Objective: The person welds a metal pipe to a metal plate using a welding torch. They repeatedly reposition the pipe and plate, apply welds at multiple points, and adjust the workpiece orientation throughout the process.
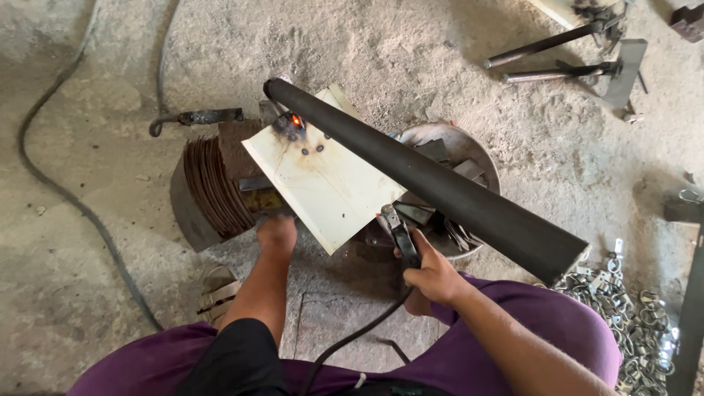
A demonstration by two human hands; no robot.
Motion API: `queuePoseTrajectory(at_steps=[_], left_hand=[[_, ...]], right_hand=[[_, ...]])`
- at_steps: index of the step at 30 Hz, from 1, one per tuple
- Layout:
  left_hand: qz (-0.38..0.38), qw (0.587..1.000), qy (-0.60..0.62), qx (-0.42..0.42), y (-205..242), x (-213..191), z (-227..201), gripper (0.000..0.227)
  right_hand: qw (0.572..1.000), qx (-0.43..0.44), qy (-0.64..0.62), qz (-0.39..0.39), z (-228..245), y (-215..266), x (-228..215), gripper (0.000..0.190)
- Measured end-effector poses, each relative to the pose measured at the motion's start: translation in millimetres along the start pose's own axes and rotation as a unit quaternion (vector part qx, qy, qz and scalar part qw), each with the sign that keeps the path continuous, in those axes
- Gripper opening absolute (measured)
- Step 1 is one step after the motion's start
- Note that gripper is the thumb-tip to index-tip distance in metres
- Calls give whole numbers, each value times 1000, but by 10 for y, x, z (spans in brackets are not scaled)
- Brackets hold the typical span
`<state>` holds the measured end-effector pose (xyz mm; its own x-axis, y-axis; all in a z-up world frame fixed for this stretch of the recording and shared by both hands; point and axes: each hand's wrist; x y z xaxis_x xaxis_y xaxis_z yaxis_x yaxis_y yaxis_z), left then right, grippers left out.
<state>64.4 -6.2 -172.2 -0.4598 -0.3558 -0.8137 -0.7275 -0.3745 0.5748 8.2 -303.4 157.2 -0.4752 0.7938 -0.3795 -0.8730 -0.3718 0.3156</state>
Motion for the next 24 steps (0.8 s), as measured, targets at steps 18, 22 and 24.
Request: queuePoseTrajectory(at_steps=[18, 22, 24], left_hand=[[-8, 998, -66, 17, 1505, -2143, 1638, 37], [-288, 926, 172, 175, 2025, -2728, 1571, 23], [-386, 822, 283, 309, 2303, -2957, 1509, 14]], right_hand=[[839, -316, 434, -87, 736, -185, 374, 68], [865, -292, 397, -92, 765, -254, 397, 68], [881, -315, 331, -126, 766, -264, 393, 62]])
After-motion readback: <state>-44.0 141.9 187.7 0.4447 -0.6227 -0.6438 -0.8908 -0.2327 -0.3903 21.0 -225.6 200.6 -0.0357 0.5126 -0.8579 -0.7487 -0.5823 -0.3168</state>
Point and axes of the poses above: each hand's wrist, its own y-axis away from the middle knuckle, its own x-axis out of the palm, z = x × y, and after that the axes turned 15 degrees about -x, right-handed
